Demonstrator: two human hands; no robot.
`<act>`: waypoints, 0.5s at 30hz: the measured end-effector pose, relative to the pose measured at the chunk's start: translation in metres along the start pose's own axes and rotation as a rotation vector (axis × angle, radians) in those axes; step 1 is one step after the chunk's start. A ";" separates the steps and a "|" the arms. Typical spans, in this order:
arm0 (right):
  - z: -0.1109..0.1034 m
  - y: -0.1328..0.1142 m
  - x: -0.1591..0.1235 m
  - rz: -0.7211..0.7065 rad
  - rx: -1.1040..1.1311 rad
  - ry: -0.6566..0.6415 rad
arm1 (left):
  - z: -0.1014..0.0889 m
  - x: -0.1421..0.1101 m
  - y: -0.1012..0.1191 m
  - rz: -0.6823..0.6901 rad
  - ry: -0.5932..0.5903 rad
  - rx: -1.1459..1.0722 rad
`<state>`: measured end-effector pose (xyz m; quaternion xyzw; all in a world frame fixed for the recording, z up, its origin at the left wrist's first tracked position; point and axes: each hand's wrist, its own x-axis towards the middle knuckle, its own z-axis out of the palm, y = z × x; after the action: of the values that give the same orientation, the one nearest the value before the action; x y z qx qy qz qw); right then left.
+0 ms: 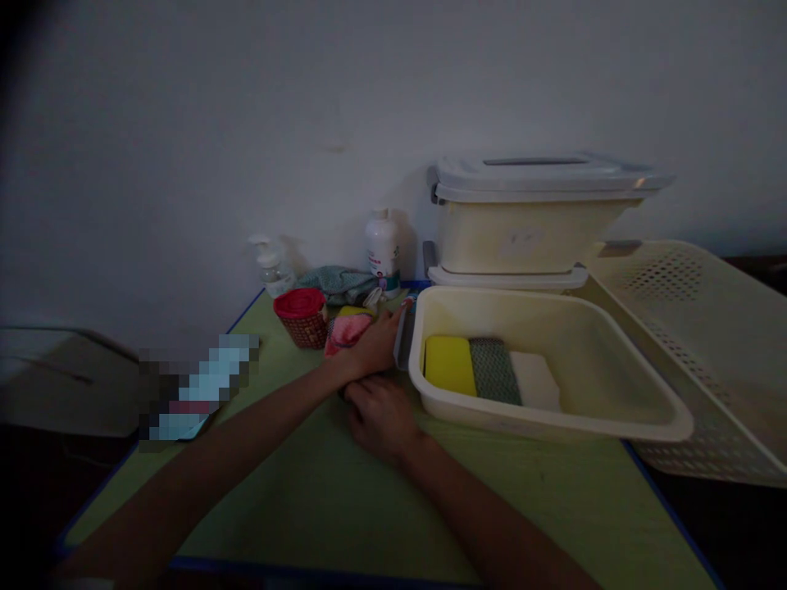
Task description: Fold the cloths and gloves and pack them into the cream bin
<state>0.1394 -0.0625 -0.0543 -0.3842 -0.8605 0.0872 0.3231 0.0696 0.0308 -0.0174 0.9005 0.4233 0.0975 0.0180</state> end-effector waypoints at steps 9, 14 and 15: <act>-0.007 -0.010 -0.003 -0.136 0.106 0.192 | -0.010 -0.027 -0.001 -0.008 -0.075 -0.021; -0.009 -0.011 -0.002 -0.118 0.096 0.288 | -0.026 -0.059 -0.014 0.083 -0.004 -0.058; -0.009 -0.011 -0.002 -0.105 0.091 0.307 | -0.028 -0.069 -0.016 0.077 0.036 -0.048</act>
<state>0.1392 -0.0720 -0.0438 -0.3327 -0.8151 0.0494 0.4718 0.0092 -0.0133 -0.0024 0.9135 0.3863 0.1244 0.0282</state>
